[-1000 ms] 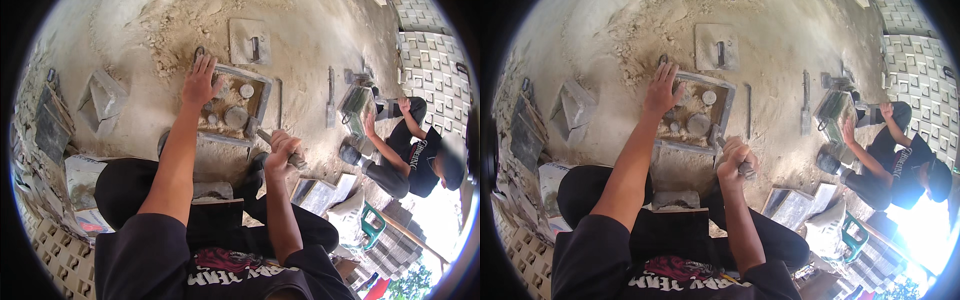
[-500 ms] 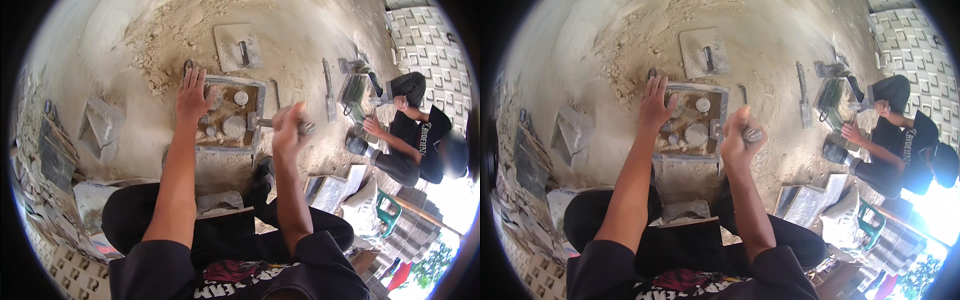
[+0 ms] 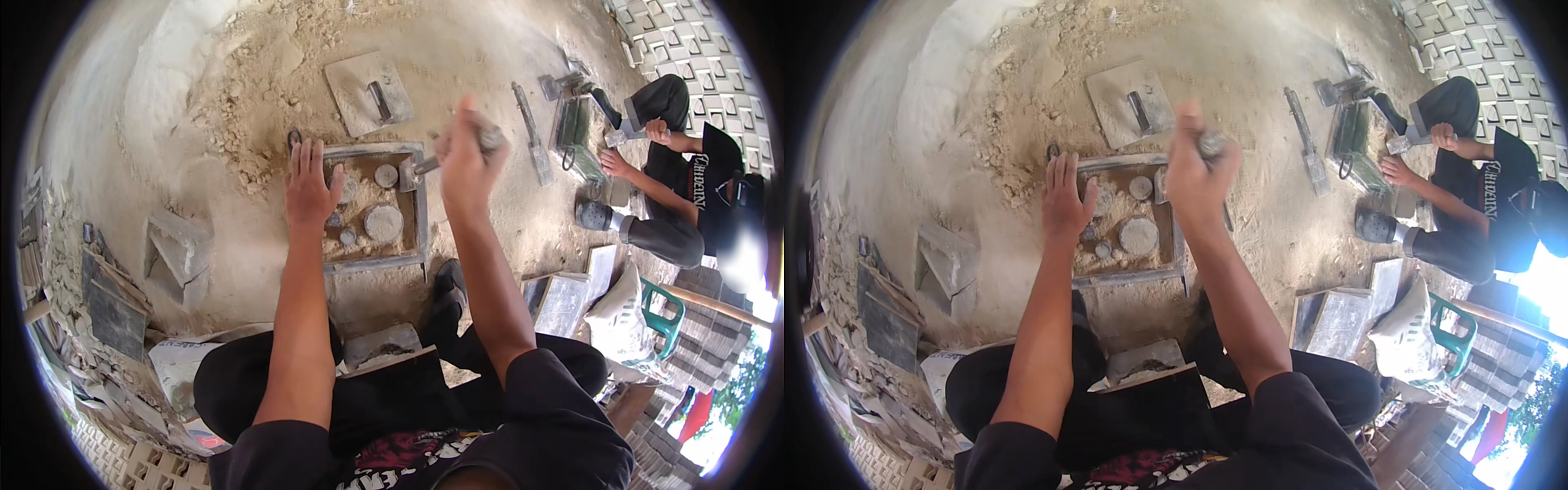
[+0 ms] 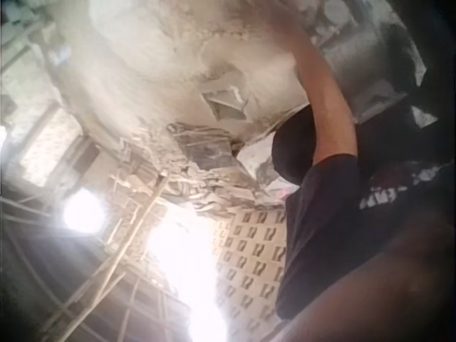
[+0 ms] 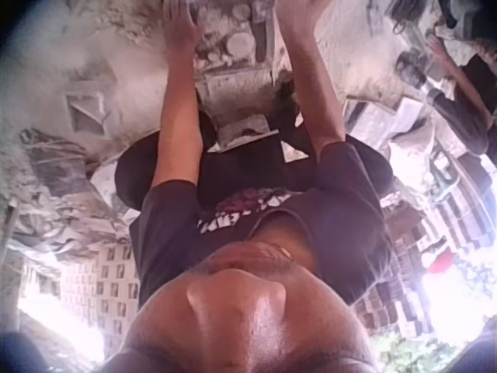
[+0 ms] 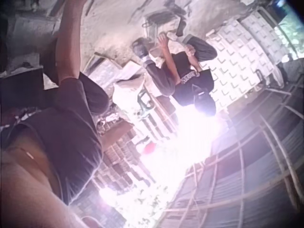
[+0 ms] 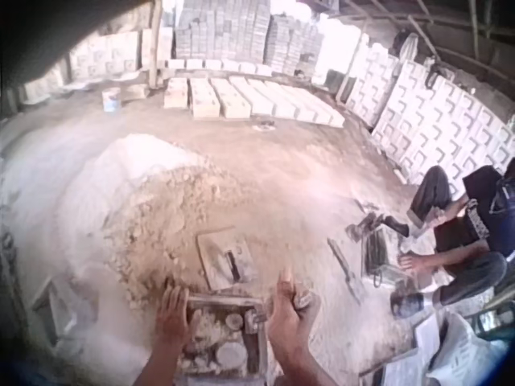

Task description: The person fills a metal mold with sand, levels the surface with a hand tool, and uses a rod to compress the material inside several small circular cavities within the mold.

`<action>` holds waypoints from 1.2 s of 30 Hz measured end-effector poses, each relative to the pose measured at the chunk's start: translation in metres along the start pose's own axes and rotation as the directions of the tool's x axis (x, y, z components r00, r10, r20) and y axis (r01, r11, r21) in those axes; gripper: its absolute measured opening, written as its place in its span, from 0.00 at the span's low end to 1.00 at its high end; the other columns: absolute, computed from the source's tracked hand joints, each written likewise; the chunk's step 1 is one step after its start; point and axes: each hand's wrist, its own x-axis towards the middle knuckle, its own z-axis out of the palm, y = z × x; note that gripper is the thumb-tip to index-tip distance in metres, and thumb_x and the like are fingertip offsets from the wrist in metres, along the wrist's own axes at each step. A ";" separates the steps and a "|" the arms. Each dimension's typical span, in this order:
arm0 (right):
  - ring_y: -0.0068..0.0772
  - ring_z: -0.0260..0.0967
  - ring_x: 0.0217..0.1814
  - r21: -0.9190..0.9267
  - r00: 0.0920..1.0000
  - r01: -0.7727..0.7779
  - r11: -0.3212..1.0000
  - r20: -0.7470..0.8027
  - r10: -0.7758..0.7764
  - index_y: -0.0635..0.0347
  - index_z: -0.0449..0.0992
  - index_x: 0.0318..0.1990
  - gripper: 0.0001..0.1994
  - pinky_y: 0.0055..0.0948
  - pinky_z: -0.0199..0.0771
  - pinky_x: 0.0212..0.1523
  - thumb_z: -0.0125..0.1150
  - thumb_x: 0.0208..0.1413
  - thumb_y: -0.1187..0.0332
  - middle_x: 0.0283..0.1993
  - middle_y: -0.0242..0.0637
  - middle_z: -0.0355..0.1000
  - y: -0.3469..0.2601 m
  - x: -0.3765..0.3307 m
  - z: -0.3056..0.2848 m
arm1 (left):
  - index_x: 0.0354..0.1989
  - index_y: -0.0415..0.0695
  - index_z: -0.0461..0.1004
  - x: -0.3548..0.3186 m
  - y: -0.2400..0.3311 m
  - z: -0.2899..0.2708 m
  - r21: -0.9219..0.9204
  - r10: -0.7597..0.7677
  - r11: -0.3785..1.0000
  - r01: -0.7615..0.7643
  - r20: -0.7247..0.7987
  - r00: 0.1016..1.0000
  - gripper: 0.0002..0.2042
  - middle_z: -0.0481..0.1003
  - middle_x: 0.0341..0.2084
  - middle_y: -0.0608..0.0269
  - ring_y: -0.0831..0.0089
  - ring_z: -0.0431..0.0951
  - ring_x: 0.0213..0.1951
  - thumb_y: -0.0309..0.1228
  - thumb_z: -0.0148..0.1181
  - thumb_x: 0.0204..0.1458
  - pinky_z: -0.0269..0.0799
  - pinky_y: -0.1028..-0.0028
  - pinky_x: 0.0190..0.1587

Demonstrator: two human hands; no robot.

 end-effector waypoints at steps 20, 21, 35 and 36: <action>0.16 0.41 0.13 -0.090 0.996 -0.076 0.993 0.032 0.079 0.50 0.54 0.12 0.27 0.25 0.40 0.17 0.46 0.68 0.60 0.10 0.22 0.48 -0.003 0.008 0.003 | 0.64 0.50 0.62 0.001 -0.001 0.002 -0.029 -0.005 1.000 0.004 -0.043 0.999 0.28 0.61 0.63 0.59 0.60 0.57 0.67 0.48 0.52 0.56 0.64 0.52 0.58; 0.16 0.41 0.13 -0.083 0.998 -0.062 0.995 0.027 0.064 0.50 0.54 0.12 0.27 0.25 0.39 0.17 0.46 0.68 0.60 0.10 0.23 0.48 -0.015 0.008 -0.008 | 0.64 0.50 0.62 -0.001 -0.002 0.002 -0.030 -0.008 1.000 0.007 -0.036 0.999 0.28 0.61 0.63 0.59 0.60 0.57 0.67 0.49 0.51 0.56 0.64 0.52 0.58; 0.14 0.49 0.15 0.005 1.000 -0.016 1.000 -0.022 0.016 0.55 0.62 0.14 0.24 0.22 0.43 0.17 0.50 0.66 0.63 0.11 0.24 0.57 -0.017 -0.043 -0.028 | 0.66 0.49 0.59 0.001 -0.007 0.004 -0.005 -0.026 1.000 0.026 0.015 1.000 0.29 0.59 0.65 0.59 0.60 0.55 0.68 0.47 0.51 0.57 0.62 0.53 0.60; 0.13 0.47 0.13 0.022 0.995 0.097 0.995 0.002 -0.097 0.54 0.61 0.14 0.24 0.23 0.41 0.15 0.49 0.67 0.63 0.11 0.24 0.56 -0.021 -0.046 -0.035 | 0.66 0.50 0.59 0.002 -0.008 0.005 0.003 -0.023 1.000 0.023 0.003 1.000 0.29 0.59 0.65 0.59 0.61 0.55 0.68 0.47 0.50 0.57 0.62 0.53 0.60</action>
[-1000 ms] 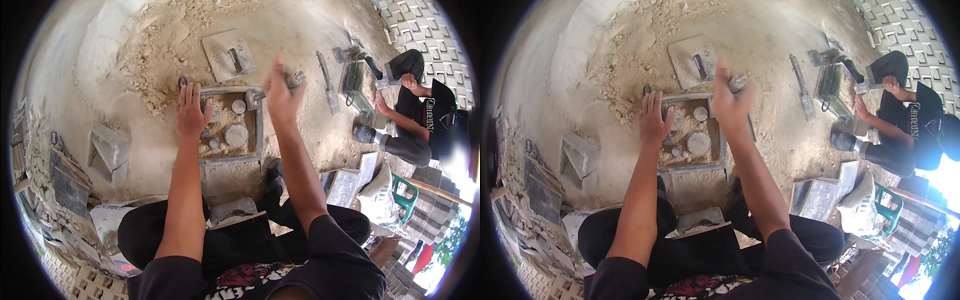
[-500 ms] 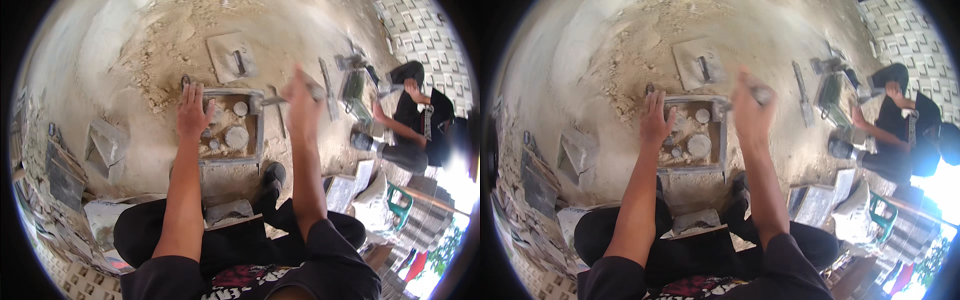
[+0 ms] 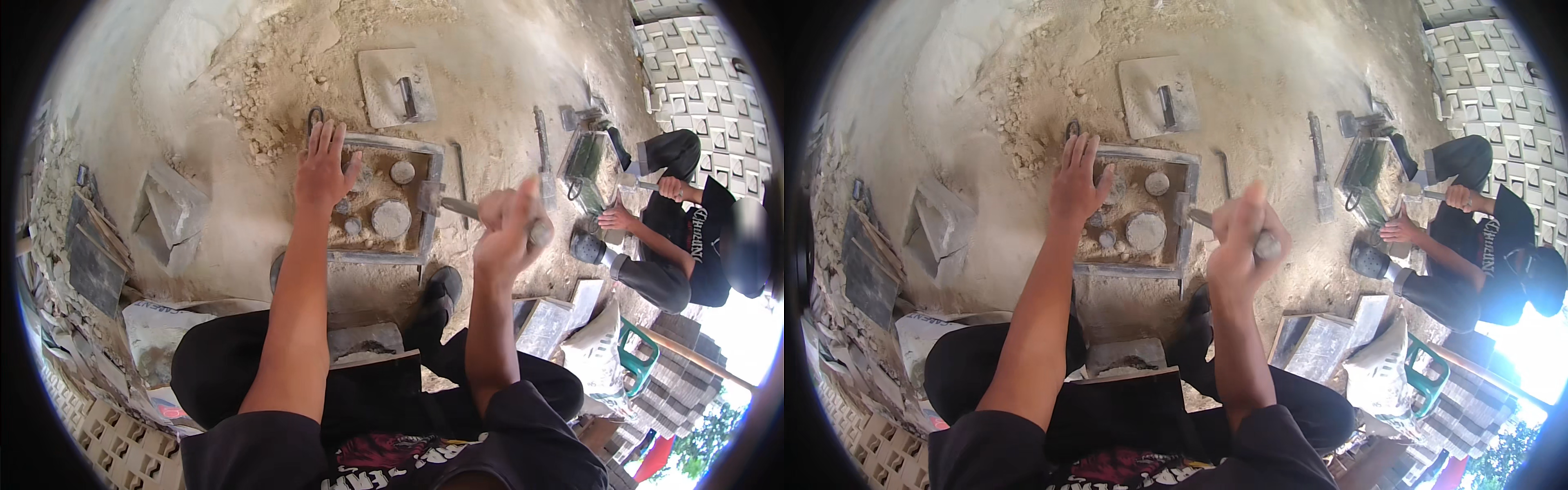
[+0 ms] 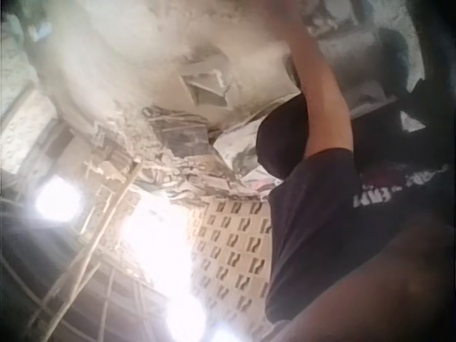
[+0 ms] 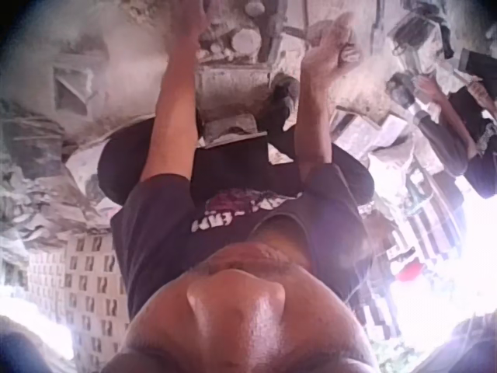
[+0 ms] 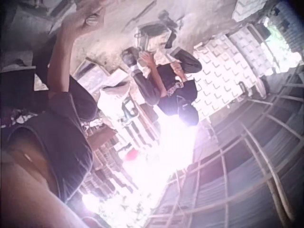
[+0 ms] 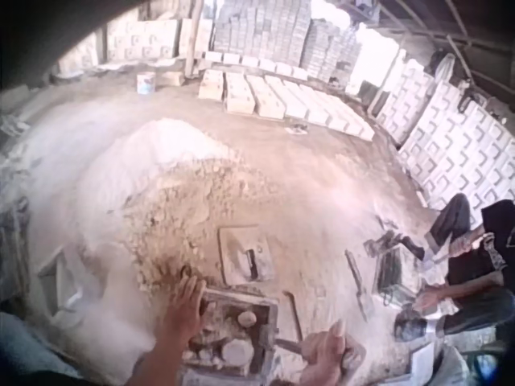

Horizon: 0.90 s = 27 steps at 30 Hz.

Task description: The person fills a metal mold with sand, levels the surface with a hand tool, and uses a rod to compress the material inside several small circular cavities within the mold.

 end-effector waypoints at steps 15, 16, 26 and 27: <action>0.13 0.48 0.09 0.086 0.985 0.165 0.983 -0.072 -0.159 0.53 0.62 0.14 0.24 0.21 0.42 0.12 0.49 0.67 0.64 0.09 0.23 0.57 0.018 0.035 0.014 | 0.65 0.51 0.60 0.000 0.002 -0.002 0.001 0.006 1.000 -0.006 -0.007 1.000 0.29 0.60 0.64 0.59 0.61 0.56 0.67 0.49 0.50 0.56 0.63 0.52 0.59; 0.13 0.47 0.09 0.060 0.949 0.316 0.947 -0.016 -0.316 0.52 0.61 0.12 0.25 0.22 0.40 0.11 0.48 0.67 0.64 0.09 0.23 0.57 0.040 0.036 0.009 | 0.65 0.50 0.60 -0.001 0.008 -0.002 0.002 0.015 1.000 -0.015 -0.002 1.000 0.29 0.60 0.64 0.58 0.61 0.56 0.68 0.49 0.50 0.57 0.63 0.51 0.59; 0.12 0.44 0.12 -0.079 0.962 -0.234 0.969 0.124 0.242 0.52 0.56 0.12 0.26 0.21 0.39 0.15 0.48 0.67 0.65 0.10 0.22 0.53 0.050 0.056 0.028 | 0.65 0.50 0.60 0.000 0.008 -0.004 -0.012 0.014 1.000 -0.014 0.016 1.000 0.29 0.61 0.64 0.59 0.61 0.56 0.68 0.50 0.48 0.57 0.63 0.51 0.59; 0.12 0.44 0.12 -0.045 0.982 -0.161 0.986 0.097 0.165 0.52 0.56 0.12 0.26 0.21 0.39 0.15 0.49 0.67 0.65 0.10 0.22 0.53 0.038 0.052 0.022 | 0.65 0.50 0.60 -0.008 0.008 -0.002 -0.008 0.014 1.000 -0.014 0.017 1.000 0.29 0.61 0.64 0.59 0.61 0.56 0.68 0.50 0.48 0.57 0.63 0.51 0.59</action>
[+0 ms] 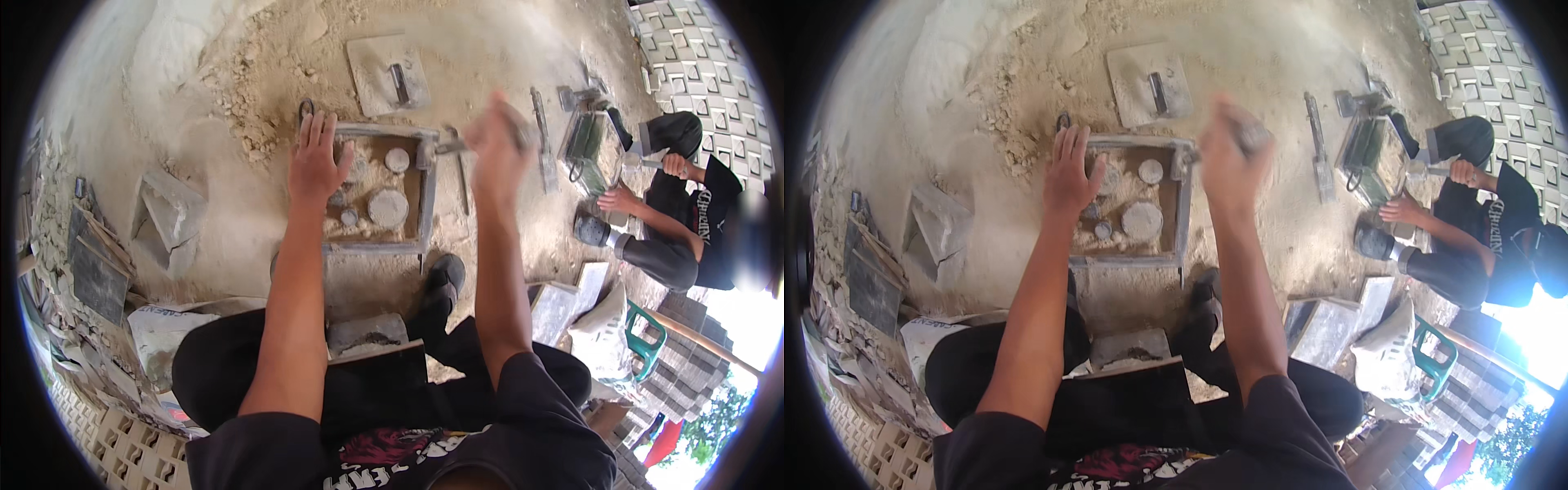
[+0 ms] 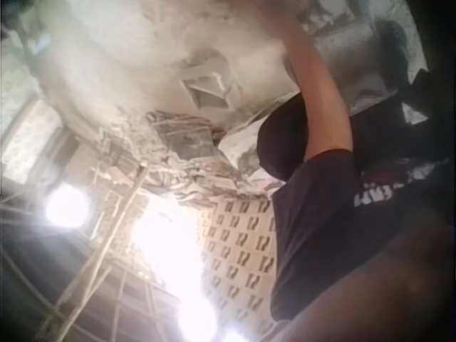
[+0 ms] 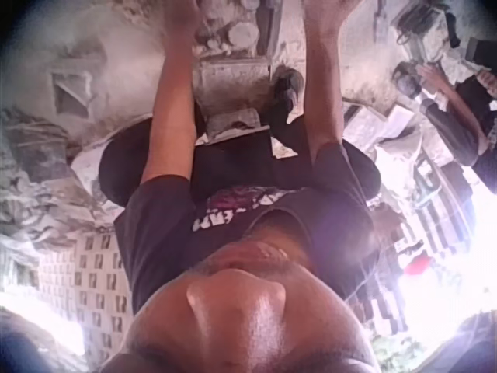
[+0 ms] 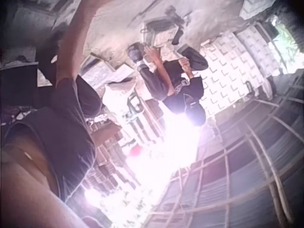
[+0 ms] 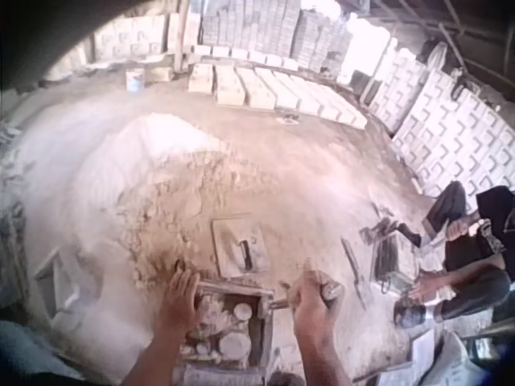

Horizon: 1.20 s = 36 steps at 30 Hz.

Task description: The person fills a metal mold with sand, levels the surface with a hand tool, and uses a rod to compress the material inside several small circular cavities within the mold.

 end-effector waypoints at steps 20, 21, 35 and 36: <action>0.16 0.42 0.14 -0.088 0.999 -0.032 0.996 -0.014 0.030 0.50 0.53 0.14 0.24 0.26 0.41 0.17 0.45 0.67 0.66 0.12 0.22 0.49 -0.008 -0.049 -0.013 | 0.65 0.51 0.60 0.006 0.000 0.002 -0.006 0.001 1.000 -0.001 -0.004 1.000 0.29 0.59 0.65 0.60 0.61 0.54 0.68 0.50 0.49 0.57 0.62 0.53 0.60; 0.16 0.42 0.14 -0.071 0.998 -0.050 0.996 -0.042 0.047 0.50 0.53 0.14 0.24 0.26 0.41 0.17 0.45 0.67 0.66 0.12 0.21 0.50 -0.019 -0.051 -0.015 | 0.65 0.51 0.60 0.001 -0.001 0.002 -0.013 -0.008 1.000 0.008 0.010 1.000 0.29 0.59 0.65 0.60 0.61 0.54 0.68 0.50 0.50 0.57 0.61 0.53 0.60; 0.12 0.47 0.18 -0.079 0.988 -0.146 0.986 -0.057 0.142 0.58 0.61 0.15 0.24 0.23 0.41 0.17 0.50 0.66 0.62 0.15 0.21 0.55 -0.035 -0.071 -0.027 | 0.66 0.50 0.59 0.007 -0.003 -0.002 -0.038 -0.029 0.999 0.030 0.038 0.999 0.29 0.57 0.66 0.60 0.61 0.52 0.69 0.50 0.47 0.58 0.58 0.51 0.62; 0.12 0.47 0.18 -0.097 0.999 -0.025 0.995 -0.025 0.022 0.57 0.61 0.15 0.24 0.23 0.42 0.17 0.51 0.66 0.63 0.15 0.21 0.55 -0.043 -0.080 -0.029 | 0.65 0.50 0.59 0.006 -0.008 0.000 -0.036 -0.033 0.999 0.034 0.016 0.999 0.29 0.58 0.66 0.59 0.60 0.53 0.69 0.49 0.48 0.58 0.60 0.52 0.62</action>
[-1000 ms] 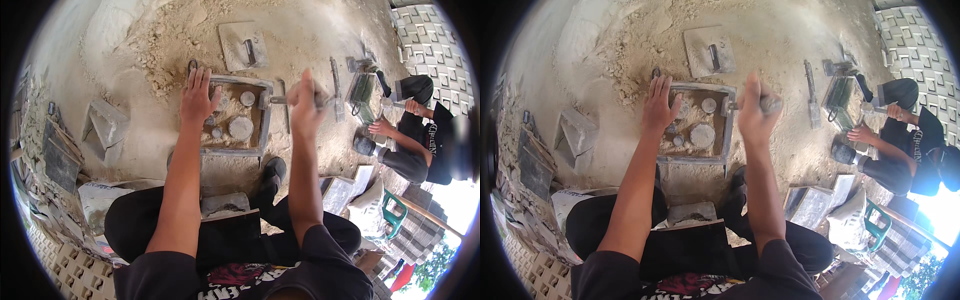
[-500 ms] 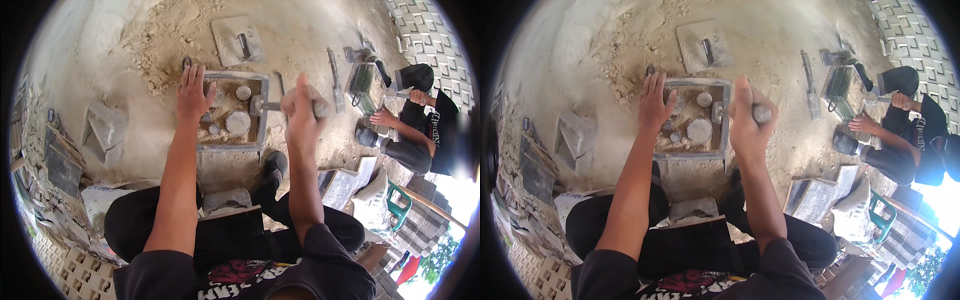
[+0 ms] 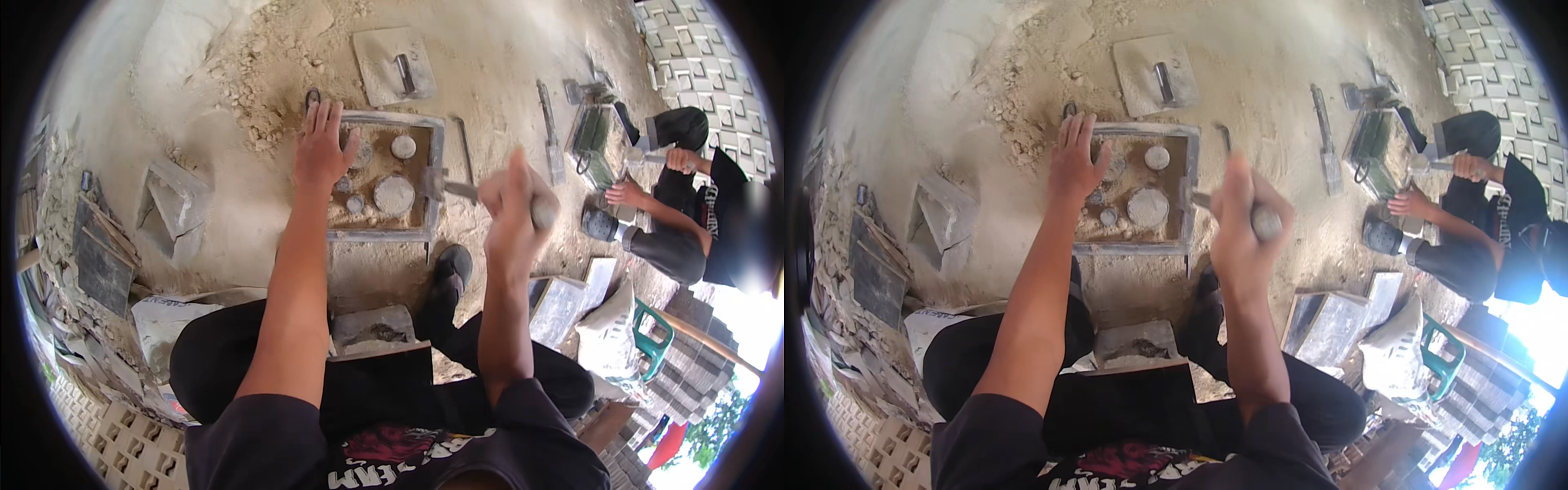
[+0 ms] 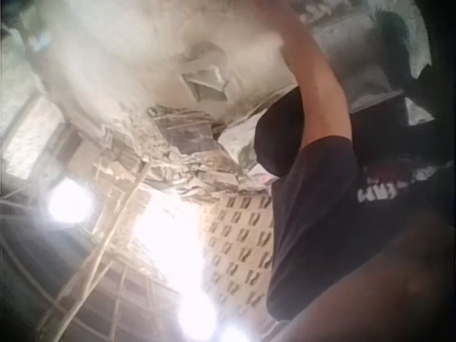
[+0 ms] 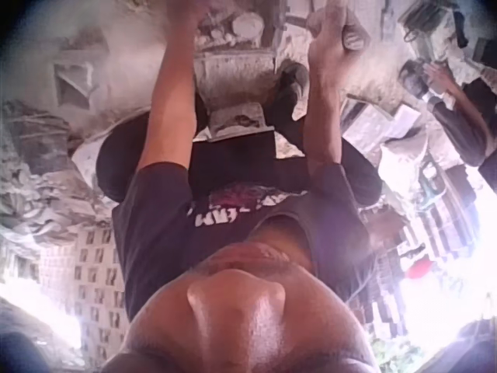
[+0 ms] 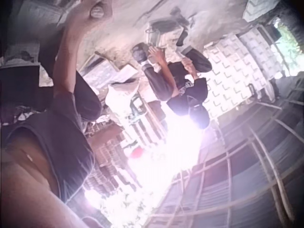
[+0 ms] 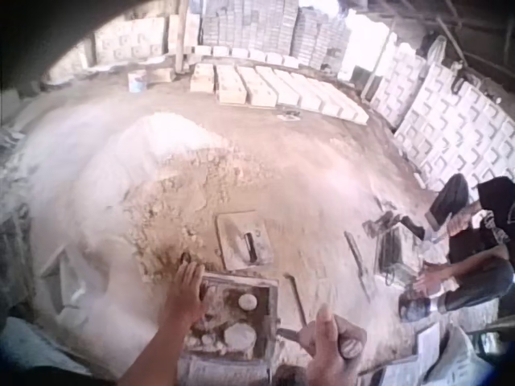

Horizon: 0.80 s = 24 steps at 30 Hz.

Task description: The person fills a metal mold with sand, levels the surface with a hand tool, and uses a rod to compress the material inside several small circular cavities within the mold.

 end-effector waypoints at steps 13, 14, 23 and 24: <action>0.14 0.49 0.16 -0.009 1.000 0.019 1.000 -0.020 -0.019 0.60 0.63 0.13 0.24 0.24 0.44 0.18 0.46 0.66 0.69 0.13 0.26 0.58 0.016 -0.043 -0.019 | 0.65 0.51 0.60 -0.006 0.006 0.002 0.024 0.048 0.999 -0.047 -0.054 0.997 0.28 0.59 0.65 0.59 0.60 0.55 0.68 0.49 0.49 0.58 0.64 0.51 0.58; 0.14 0.49 0.17 0.090 0.999 0.041 0.995 -0.037 -0.038 0.61 0.63 0.14 0.24 0.24 0.45 0.19 0.46 0.66 0.69 0.14 0.26 0.58 0.007 -0.046 -0.020 | 0.65 0.51 0.60 -0.006 0.003 0.003 0.032 0.046 0.999 -0.044 -0.057 0.997 0.28 0.59 0.65 0.59 0.60 0.55 0.68 0.49 0.50 0.58 0.64 0.51 0.57; 0.14 0.46 0.17 -0.038 0.999 0.036 0.999 0.001 -0.036 0.61 0.60 0.15 0.23 0.24 0.42 0.19 0.46 0.67 0.67 0.14 0.24 0.55 0.014 -0.062 -0.022 | 0.66 0.51 0.59 -0.005 0.005 0.008 0.016 0.046 0.999 -0.045 -0.032 0.998 0.30 0.59 0.65 0.60 0.61 0.55 0.68 0.51 0.49 0.57 0.61 0.46 0.60; 0.14 0.44 0.17 -0.144 0.998 0.058 0.988 0.008 -0.057 0.60 0.60 0.15 0.24 0.24 0.41 0.19 0.46 0.67 0.67 0.14 0.24 0.54 0.020 -0.063 -0.019 | 0.66 0.51 0.59 -0.006 0.004 0.009 0.008 0.049 0.999 -0.049 -0.036 0.998 0.30 0.58 0.65 0.60 0.61 0.55 0.68 0.51 0.48 0.57 0.61 0.46 0.60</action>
